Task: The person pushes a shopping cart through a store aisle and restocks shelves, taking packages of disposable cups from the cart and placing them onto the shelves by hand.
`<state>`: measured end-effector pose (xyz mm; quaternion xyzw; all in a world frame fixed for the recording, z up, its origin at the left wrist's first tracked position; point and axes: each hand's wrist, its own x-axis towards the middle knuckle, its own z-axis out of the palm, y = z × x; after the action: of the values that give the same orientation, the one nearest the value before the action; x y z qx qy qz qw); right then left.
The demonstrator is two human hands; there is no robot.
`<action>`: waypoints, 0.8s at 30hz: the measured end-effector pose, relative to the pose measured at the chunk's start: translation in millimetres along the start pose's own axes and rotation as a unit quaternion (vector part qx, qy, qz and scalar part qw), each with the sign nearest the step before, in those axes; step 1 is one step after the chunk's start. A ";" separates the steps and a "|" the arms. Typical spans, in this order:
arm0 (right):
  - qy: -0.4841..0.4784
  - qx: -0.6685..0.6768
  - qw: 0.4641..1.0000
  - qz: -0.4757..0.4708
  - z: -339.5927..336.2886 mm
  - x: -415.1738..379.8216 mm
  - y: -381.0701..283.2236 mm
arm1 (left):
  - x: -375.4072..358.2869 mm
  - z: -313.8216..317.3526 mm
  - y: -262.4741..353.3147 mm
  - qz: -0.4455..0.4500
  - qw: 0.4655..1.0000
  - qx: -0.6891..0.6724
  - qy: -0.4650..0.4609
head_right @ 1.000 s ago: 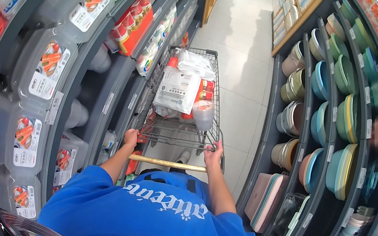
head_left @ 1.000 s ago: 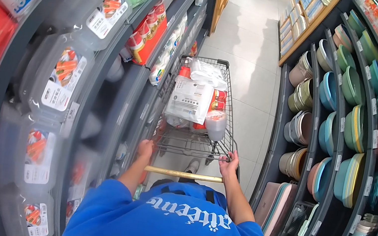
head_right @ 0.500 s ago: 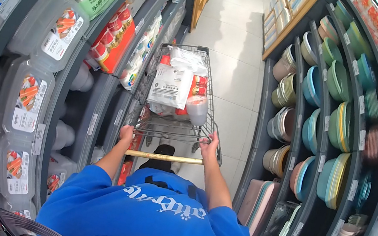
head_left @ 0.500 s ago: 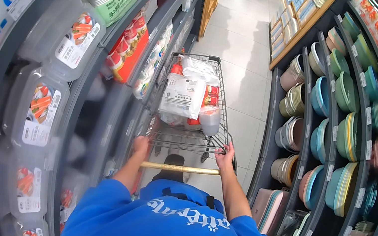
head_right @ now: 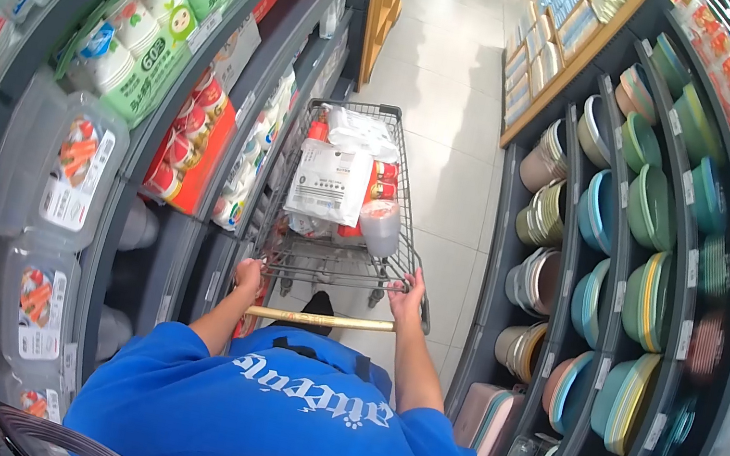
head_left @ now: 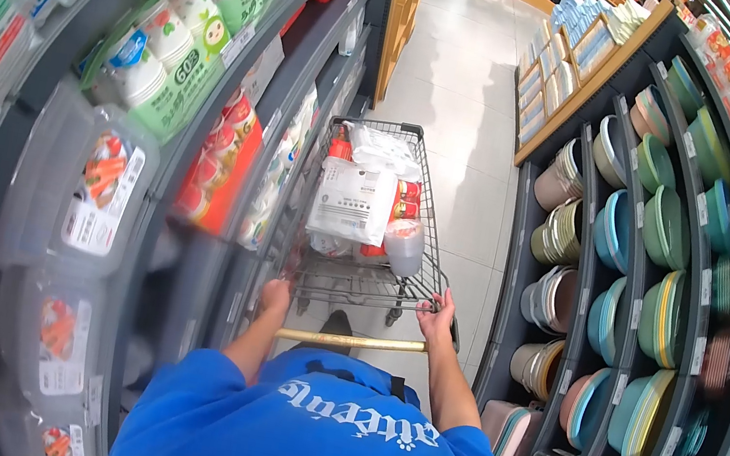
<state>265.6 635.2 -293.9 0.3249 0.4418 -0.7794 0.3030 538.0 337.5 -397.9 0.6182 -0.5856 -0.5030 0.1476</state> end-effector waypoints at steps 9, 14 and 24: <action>0.002 -0.031 1.000 -0.002 57.3 63.6 -61.9 | 18.7 37.0 105.0 -0.005 0.999 0.042 -0.016; 0.012 -0.052 0.998 -0.014 95.4 81.5 -83.0 | 60.5 59.5 119.3 -0.041 0.997 -0.026 -0.055; 0.017 -0.046 0.999 -0.013 141.7 125.5 -108.5 | 91.7 68.2 197.1 -0.071 0.992 -0.064 -0.087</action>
<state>73.5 532.7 -281.3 0.3183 0.4862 -0.7565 0.3001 352.8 231.9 -317.7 0.6016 -0.5175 -0.6003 0.0993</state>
